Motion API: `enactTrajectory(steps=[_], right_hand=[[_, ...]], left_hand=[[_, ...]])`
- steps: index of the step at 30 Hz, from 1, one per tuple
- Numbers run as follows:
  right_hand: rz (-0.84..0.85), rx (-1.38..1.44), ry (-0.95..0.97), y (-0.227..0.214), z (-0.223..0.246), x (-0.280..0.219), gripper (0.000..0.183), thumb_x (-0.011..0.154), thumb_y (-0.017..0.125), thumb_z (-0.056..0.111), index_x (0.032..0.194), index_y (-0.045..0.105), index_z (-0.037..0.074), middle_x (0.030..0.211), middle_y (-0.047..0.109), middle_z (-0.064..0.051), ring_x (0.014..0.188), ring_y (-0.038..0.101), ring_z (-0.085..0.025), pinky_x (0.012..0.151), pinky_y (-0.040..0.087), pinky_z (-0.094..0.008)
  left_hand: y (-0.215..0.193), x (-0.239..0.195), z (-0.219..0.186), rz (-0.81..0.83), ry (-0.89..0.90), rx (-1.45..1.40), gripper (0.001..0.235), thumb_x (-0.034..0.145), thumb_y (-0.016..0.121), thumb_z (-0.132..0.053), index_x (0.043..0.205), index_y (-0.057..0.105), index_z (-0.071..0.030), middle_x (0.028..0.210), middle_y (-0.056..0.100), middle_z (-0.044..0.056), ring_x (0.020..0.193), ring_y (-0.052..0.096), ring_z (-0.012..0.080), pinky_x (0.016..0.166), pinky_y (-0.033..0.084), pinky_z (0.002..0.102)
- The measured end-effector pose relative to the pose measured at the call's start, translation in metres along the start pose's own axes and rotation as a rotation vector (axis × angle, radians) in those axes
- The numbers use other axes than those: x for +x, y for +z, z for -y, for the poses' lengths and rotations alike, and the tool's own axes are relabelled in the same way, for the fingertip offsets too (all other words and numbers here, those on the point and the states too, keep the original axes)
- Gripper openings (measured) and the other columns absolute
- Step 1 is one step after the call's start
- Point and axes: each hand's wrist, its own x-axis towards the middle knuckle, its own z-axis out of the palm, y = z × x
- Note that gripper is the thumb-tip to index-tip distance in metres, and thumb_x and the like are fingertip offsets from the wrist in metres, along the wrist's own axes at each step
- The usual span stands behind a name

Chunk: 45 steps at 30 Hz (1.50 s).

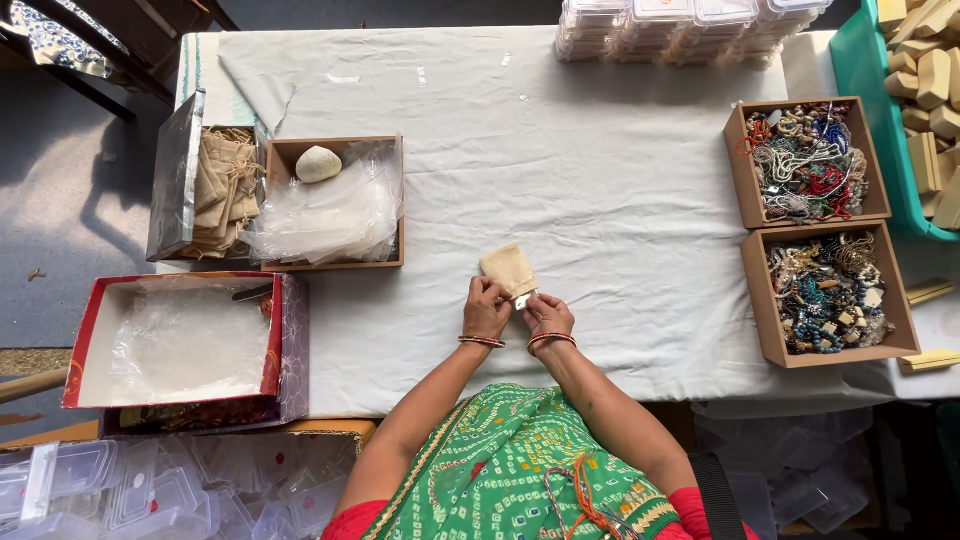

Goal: The person places a necklace into a small plastic bag, then into a cloth pouch, and finally into a plastic container. They repeat this process with a second necklace.

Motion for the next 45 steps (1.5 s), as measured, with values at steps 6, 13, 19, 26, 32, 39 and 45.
enactTrajectory(steps=[6,13,19,26,32,39,45], right_hand=[[0.042,-0.343,-0.222,0.024,0.025,-0.024,0.047,0.086,0.072,-0.007,0.127,0.051,0.003,0.104,0.065,-0.009,0.084,0.068,-0.021,0.071,0.058,-0.035],[0.243,-0.326,-0.081,0.027,0.050,-0.023,0.045,0.084,0.069,-0.005,0.128,0.063,0.003,0.099,0.072,-0.005,0.084,0.069,-0.012,0.069,0.059,-0.025],[0.022,-0.477,-0.331,0.008,0.031,0.006,0.022,0.089,0.078,-0.001,0.108,0.066,-0.001,0.091,0.065,-0.010,0.070,0.053,-0.015,0.054,0.043,-0.028],[0.045,-0.780,-0.703,0.016,0.053,-0.031,0.026,0.081,0.065,-0.003,0.105,0.059,0.004,0.093,0.068,-0.002,0.075,0.067,-0.012,0.061,0.058,-0.029],[-0.001,-1.093,-0.771,-0.001,0.057,-0.033,0.028,0.083,0.068,-0.003,0.108,0.057,0.002,0.094,0.069,-0.008,0.079,0.068,-0.019,0.072,0.057,-0.035],[0.257,-0.521,-0.175,-0.014,0.067,-0.043,0.041,0.083,0.070,0.006,0.119,0.052,0.009,0.102,0.069,-0.007,0.089,0.072,-0.015,0.073,0.063,-0.034],[0.361,-0.540,-0.467,-0.040,0.044,0.007,0.025,0.093,0.076,0.004,0.112,0.061,0.000,0.103,0.066,-0.009,0.087,0.068,-0.017,0.079,0.062,-0.036]], left_hand=[[-0.005,0.007,-0.001,0.091,0.024,-0.149,0.015,0.075,0.070,0.002,0.088,0.073,-0.005,0.109,0.057,0.008,0.093,0.068,0.0202,0.073,0.066,0.029],[-0.007,0.017,-0.005,0.086,0.067,-0.194,0.014,0.077,0.072,0.000,0.089,0.075,-0.006,0.113,0.058,0.007,0.097,0.069,0.0182,0.075,0.067,0.029],[-0.002,0.013,-0.027,0.084,0.083,-0.237,0.014,0.078,0.072,0.000,0.089,0.076,-0.006,0.116,0.056,0.008,0.098,0.070,0.0191,0.073,0.067,0.029],[0.009,0.005,-0.012,0.139,0.098,-0.195,0.013,0.078,0.071,0.000,0.089,0.075,-0.006,0.112,0.060,0.008,0.094,0.071,0.0179,0.074,0.066,0.028],[0.015,0.001,0.000,0.164,0.141,-0.096,0.011,0.076,0.073,-0.001,0.086,0.074,-0.005,0.112,0.059,0.008,0.093,0.070,0.0195,0.075,0.063,0.030],[0.021,0.009,0.003,0.120,-0.584,-0.262,0.031,0.081,0.085,-0.019,0.096,0.060,-0.007,0.113,0.051,0.010,0.088,0.066,0.0184,0.071,0.062,0.033],[0.065,0.011,0.071,0.269,-0.513,-0.295,0.022,0.089,0.074,-0.013,0.106,0.077,0.000,0.102,0.078,0.016,0.091,0.073,0.0193,0.076,0.056,0.028]])
